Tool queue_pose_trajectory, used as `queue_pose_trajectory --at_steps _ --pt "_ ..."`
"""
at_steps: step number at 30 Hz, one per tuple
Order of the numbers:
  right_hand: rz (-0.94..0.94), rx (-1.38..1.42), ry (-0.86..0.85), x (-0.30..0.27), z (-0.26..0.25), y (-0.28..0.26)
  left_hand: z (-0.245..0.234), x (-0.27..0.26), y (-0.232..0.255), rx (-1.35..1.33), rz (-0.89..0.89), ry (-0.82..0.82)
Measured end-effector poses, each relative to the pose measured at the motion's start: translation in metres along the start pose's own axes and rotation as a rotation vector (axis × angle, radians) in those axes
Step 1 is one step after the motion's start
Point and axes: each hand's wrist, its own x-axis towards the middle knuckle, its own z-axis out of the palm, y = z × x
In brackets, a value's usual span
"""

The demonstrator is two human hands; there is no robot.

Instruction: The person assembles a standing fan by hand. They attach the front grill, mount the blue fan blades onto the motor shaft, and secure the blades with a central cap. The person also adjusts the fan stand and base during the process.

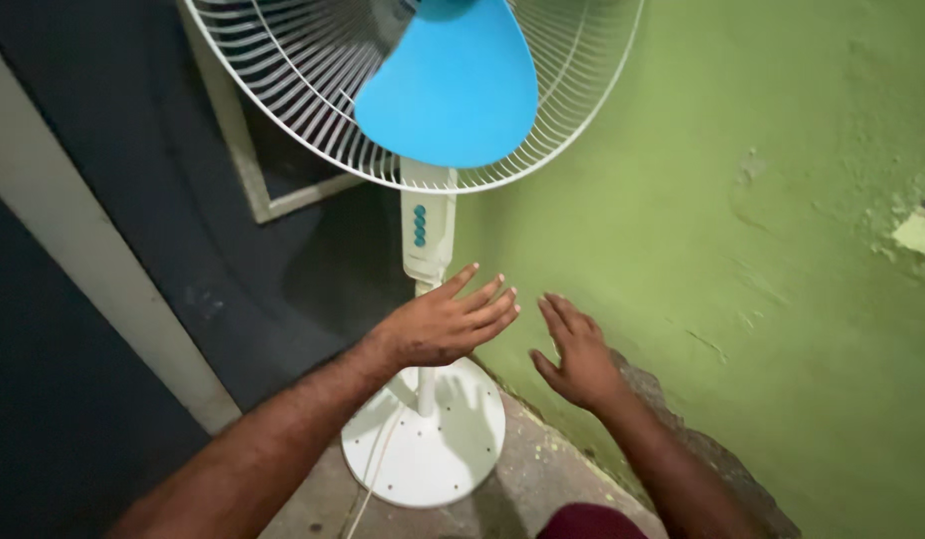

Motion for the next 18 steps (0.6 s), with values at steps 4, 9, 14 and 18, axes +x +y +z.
queue_pose_trajectory --at_steps 4,9,14,18 --pt "0.138 -0.024 -0.102 -0.059 -0.002 0.018 0.002 0.007 0.014 -0.026 0.062 -0.003" --pt "0.377 0.116 -0.17 -0.131 0.015 0.034 0.01 0.01 0.011 -0.18 0.146 -0.069" --pt "0.516 0.23 -0.003 -0.268 0.051 0.042 0.003 -0.005 0.013 -0.354 0.084 -0.123" --pt "0.665 0.088 0.275 -0.394 0.077 0.035 0.01 0.01 0.046 -0.603 0.098 -0.43"
